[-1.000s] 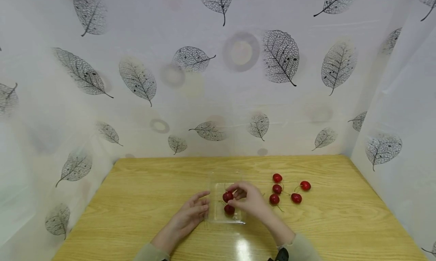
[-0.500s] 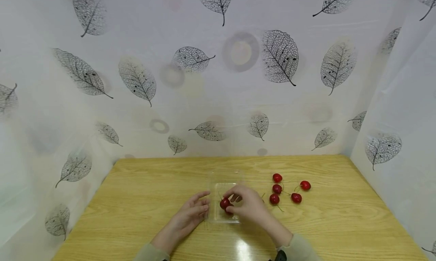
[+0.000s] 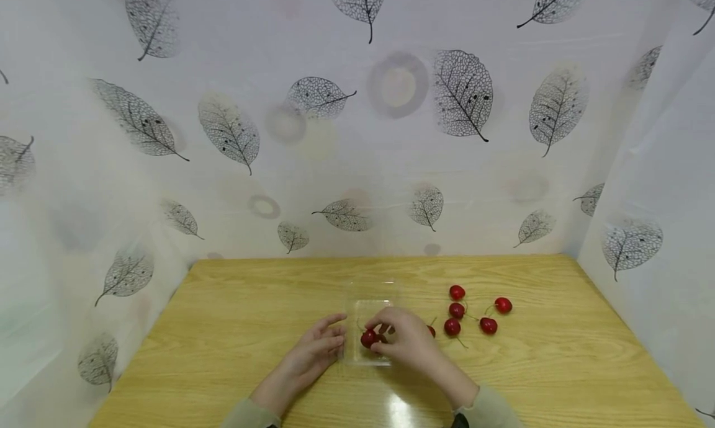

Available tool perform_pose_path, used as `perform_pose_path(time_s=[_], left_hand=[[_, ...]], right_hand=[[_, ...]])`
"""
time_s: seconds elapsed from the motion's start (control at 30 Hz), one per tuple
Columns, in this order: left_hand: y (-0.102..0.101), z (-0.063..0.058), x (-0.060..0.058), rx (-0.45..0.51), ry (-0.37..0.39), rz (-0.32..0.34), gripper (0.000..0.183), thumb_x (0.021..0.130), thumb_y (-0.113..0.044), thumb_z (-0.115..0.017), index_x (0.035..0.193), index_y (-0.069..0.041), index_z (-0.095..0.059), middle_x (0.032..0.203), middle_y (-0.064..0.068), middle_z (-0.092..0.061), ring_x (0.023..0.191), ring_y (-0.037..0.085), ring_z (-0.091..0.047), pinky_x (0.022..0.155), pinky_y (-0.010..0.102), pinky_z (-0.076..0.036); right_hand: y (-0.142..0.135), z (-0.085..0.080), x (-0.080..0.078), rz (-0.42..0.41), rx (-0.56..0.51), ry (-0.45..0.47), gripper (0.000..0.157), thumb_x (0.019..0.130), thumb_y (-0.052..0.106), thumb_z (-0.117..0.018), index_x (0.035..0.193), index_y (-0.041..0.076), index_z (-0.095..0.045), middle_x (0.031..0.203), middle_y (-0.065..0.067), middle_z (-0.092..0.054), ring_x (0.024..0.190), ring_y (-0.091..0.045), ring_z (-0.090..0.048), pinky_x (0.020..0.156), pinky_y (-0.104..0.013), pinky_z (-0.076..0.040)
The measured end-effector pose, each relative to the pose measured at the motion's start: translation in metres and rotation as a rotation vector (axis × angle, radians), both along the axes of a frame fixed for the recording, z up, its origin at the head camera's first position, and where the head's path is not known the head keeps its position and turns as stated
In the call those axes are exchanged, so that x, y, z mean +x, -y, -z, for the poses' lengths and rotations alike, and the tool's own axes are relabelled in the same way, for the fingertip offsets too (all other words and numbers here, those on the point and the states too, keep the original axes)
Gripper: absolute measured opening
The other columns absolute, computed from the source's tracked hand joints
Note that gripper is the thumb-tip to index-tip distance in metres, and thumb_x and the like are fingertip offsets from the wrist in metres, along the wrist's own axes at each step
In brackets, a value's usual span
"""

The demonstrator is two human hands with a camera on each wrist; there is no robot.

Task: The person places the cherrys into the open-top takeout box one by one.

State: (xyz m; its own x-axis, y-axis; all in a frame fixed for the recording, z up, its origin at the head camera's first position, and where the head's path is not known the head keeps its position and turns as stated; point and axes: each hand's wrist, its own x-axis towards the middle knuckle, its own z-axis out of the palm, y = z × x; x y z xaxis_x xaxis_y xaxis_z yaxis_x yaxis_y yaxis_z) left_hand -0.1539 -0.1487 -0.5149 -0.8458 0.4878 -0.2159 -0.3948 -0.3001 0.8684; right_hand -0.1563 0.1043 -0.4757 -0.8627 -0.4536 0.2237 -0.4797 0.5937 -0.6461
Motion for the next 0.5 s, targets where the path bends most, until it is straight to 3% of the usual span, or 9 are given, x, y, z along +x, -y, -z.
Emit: perform_pose_path(time_s=[0.23,0.5], left_hand=[[-0.0001,0.0003,0.0001,-0.026,-0.003,0.004,0.063,0.104,-0.001,-0.057,0.161,-0.002,-0.029,0.123,-0.002,-0.056,0.104,0.006,-0.057,0.092,0.02,-0.05],[-0.0008,0.0003,-0.0012,-0.044,0.004,0.007,0.066,0.104,-0.001,-0.057,0.162,0.0,-0.026,0.124,-0.001,-0.056,0.105,0.006,-0.057,0.094,0.02,-0.051]], right_hand=[[0.0017,0.0007,0.0016,-0.004,-0.009,-0.036,0.029,0.082,0.009,-0.09,0.109,0.012,-0.078,0.105,0.001,-0.077,0.089,-0.017,-0.071,0.078,-0.026,-0.06],[-0.0002,-0.0014,0.0026,-0.01,-0.086,0.038,0.028,0.086,0.007,-0.086,0.113,0.009,-0.077,0.109,-0.004,-0.077,0.094,-0.02,-0.072,0.08,-0.027,-0.061]])
